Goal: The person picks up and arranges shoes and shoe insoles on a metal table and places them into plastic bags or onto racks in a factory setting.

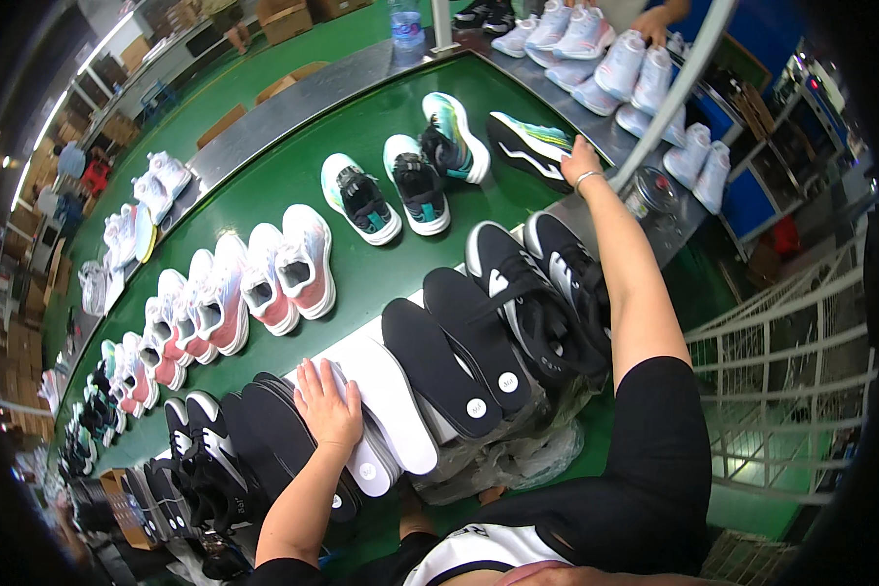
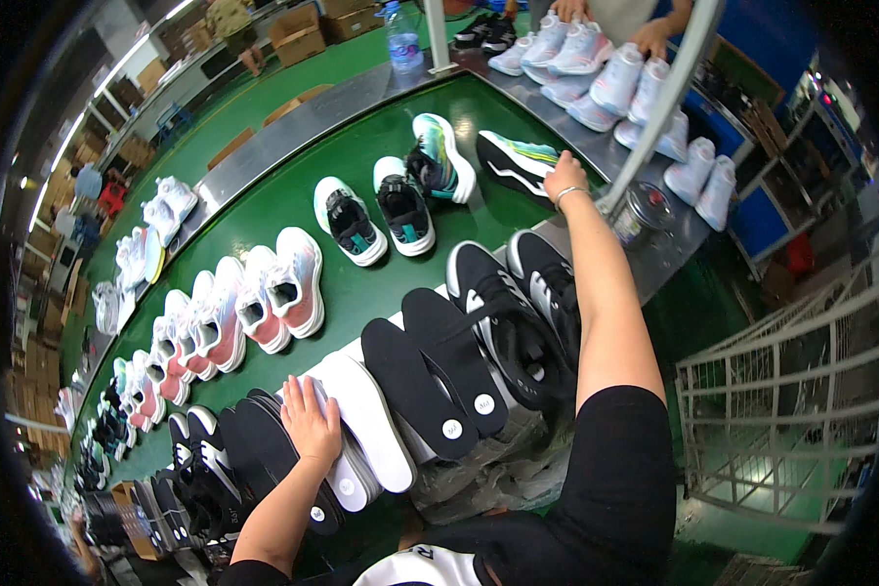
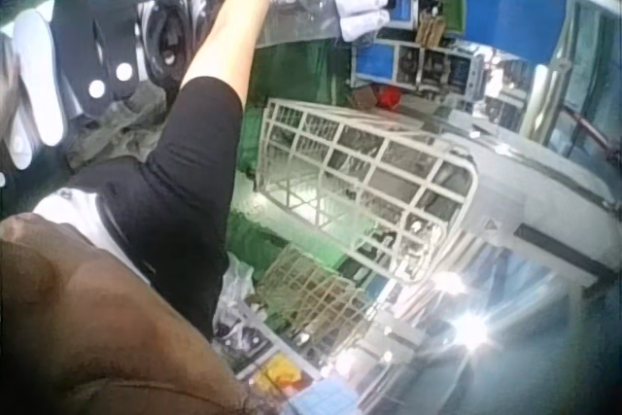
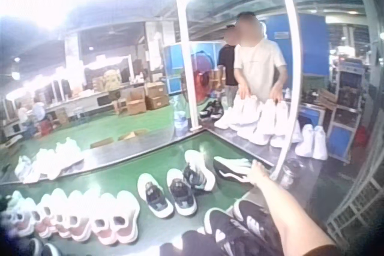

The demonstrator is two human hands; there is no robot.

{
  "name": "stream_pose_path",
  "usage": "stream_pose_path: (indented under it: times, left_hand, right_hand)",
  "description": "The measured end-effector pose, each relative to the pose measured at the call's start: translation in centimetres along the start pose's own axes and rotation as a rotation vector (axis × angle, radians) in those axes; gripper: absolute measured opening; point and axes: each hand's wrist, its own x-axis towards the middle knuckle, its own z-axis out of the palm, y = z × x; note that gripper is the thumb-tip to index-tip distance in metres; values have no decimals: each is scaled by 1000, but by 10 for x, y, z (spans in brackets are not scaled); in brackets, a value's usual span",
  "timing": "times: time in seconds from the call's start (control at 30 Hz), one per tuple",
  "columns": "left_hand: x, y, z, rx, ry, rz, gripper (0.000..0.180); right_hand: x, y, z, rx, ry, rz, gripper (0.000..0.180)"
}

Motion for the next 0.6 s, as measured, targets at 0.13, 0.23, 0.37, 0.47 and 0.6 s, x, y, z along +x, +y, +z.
stream_pose_path:
  times: [0.13, 0.23, 0.37, 0.47, 0.6]
  left_hand:
    - [1, 1, -2, -17, -20, -19, 57]
    - [2, 2, -3, -17, -15, -11, 58]
    - [4, 2, -2, -21, 14, 21, 58]
    - [2, 1, -1, -12, 11, 12, 58]
    - [2, 3, -3, -15, 16, 6, 58]
  right_hand:
    - [42, -2, 23, 28, -1, 24, 56]
    - [63, 12, 49, 88, 71, 42, 77]
    - [90, 31, 39, 97, -309, 70, 85]
    - [76, -25, 11, -274, -563, 58, 64]
    - [41, -58, -24, -517, -288, -72, 57]
